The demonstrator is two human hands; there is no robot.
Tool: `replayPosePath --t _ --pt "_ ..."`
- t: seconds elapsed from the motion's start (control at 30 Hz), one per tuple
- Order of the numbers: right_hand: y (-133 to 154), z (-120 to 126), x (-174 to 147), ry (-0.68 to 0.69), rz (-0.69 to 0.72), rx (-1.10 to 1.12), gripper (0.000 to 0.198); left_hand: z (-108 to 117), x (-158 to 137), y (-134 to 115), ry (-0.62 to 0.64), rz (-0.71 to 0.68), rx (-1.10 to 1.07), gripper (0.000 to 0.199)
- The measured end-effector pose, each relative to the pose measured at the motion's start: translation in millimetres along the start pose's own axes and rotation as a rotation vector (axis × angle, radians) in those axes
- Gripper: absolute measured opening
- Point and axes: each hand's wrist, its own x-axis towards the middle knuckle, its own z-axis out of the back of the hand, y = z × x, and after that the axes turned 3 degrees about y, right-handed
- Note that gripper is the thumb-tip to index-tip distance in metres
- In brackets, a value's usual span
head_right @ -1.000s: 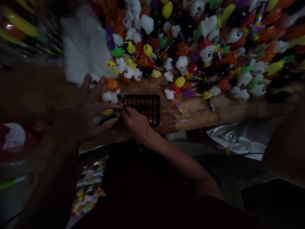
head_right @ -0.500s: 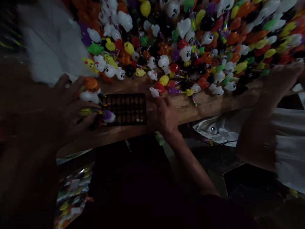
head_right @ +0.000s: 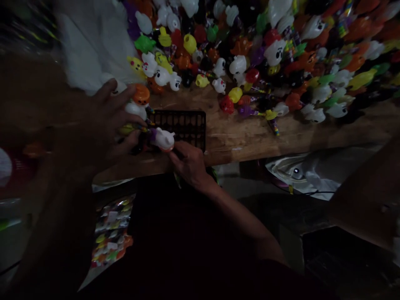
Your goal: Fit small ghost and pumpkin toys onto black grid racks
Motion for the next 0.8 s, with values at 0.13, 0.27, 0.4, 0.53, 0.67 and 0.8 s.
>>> replayPosePath --t 0.13,0.27,0.4,0.53,0.67,0.8 --pt "-9.0 -28.9 0.8 -0.07 -0.002 -0.085 0.022 0.1 0.9 0.2 0.018 -0.003 -0.009 0.026" --pt "-19.7 -31.6 -0.4 -0.189 0.127 -0.145 0.027 -2.2 -1.2 0.1 -0.027 0.037 -0.032 0.023" --pt "-25.8 -29.7 -1.1 -0.247 0.248 -0.173 0.02 -9.5 -1.7 2.3 -0.09 -0.016 -0.015 0.022" --pt "-27.6 -32.7 1.4 -0.294 0.322 -0.322 0.02 -16.4 -1.7 9.7 -0.135 -0.065 0.001 0.017" --pt "-25.3 -36.3 5.1 -0.238 0.391 -0.422 0.021 -16.7 -3.7 12.1 -0.148 -0.097 -0.013 0.015" --pt "-23.0 -36.7 6.9 -0.161 0.402 -0.458 0.025 -11.9 -3.9 14.0 -0.127 -0.115 -0.061 0.017"
